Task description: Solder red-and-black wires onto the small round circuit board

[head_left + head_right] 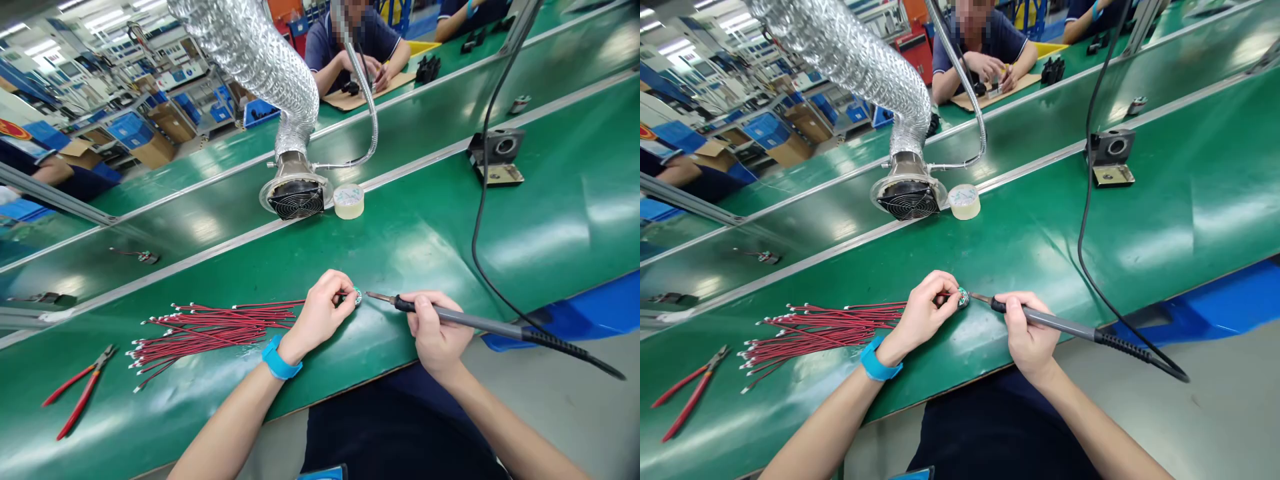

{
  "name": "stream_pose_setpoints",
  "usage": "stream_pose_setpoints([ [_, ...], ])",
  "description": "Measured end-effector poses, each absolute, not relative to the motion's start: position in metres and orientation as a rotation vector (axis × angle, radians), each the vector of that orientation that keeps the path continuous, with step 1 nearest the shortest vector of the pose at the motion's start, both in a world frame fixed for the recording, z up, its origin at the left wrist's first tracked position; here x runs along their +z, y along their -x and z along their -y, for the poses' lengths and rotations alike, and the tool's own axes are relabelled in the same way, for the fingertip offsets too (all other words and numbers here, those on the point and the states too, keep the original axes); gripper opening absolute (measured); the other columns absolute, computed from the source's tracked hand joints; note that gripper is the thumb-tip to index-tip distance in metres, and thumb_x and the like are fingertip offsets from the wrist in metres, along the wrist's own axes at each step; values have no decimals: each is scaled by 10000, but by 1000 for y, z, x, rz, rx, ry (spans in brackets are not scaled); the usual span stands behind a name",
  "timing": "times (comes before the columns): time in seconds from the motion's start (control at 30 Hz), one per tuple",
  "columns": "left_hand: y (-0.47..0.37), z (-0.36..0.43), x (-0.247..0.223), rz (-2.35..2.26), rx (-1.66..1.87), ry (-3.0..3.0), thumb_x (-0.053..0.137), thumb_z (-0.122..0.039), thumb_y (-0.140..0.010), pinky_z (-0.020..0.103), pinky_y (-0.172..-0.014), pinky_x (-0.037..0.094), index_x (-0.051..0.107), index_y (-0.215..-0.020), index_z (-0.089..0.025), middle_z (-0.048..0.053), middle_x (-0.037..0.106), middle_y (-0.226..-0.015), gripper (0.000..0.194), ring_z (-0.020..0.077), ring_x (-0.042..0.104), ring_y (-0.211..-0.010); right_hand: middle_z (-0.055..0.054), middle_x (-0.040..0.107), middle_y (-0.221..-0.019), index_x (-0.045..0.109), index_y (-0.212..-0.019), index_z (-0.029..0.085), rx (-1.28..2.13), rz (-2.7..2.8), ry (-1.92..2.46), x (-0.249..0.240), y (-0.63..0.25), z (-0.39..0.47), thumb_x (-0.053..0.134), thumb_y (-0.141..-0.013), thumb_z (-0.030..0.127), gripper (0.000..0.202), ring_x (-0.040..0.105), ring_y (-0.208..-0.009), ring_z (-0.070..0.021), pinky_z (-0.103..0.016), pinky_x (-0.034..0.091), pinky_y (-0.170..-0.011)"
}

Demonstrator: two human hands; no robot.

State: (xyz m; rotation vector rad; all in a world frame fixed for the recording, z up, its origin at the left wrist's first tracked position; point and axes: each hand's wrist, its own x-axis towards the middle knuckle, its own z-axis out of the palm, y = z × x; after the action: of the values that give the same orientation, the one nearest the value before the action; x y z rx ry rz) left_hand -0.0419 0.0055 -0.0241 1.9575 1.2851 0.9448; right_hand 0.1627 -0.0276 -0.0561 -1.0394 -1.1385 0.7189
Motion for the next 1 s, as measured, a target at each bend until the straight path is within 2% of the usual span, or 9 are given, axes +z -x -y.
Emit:
stream_pose_setpoints([
  [0.27,39,-5,-22,-1315,934,-1983,657,-144,-939,251,-635,377,603,-833,-185,23,625,-972,126,105,470,-719,-5,627,-621,764,-915,169,744,1194,1051,-56,-161,25,601,-1040,283,234,580,-504,-111,-217,440,-478],
  [0.43,39,-6,-23,-1321,933,-2005,656,-130,-931,254,-650,387,607,-838,-189,27,628,-969,121,116,510,-759,5,608,-585,757,-905,157,770,1181,1047,-53,-160,24,595,-1038,282,243,536,-448,-100,-209,412,-434],
  [0.67,39,-6,-23,-1338,918,-2008,660,-142,-931,251,-660,395,603,-836,-192,25,634,-974,122,118,531,-786,50,489,-471,720,-881,150,811,1064,1015,-43,-156,22,575,-1049,313,275,440,-352,-92,-197,325,-346],
  [0.87,38,-6,-22,-1346,914,-2018,653,-159,-936,255,-665,409,600,-829,-191,35,636,-961,123,130,548,-798,39,524,-488,716,-902,158,858,1118,1054,-43,-157,21,571,-1057,394,318,474,-360,-107,-220,374,-363],
  [1.0,37,-7,-22,-1357,914,-2030,655,-151,-931,261,-683,428,602,-823,-191,38,641,-955,127,135,558,-806,46,516,-492,720,-924,159,844,1162,1048,-46,-158,21,564,-1065,367,295,487,-390,-105,-224,401,-405],
])
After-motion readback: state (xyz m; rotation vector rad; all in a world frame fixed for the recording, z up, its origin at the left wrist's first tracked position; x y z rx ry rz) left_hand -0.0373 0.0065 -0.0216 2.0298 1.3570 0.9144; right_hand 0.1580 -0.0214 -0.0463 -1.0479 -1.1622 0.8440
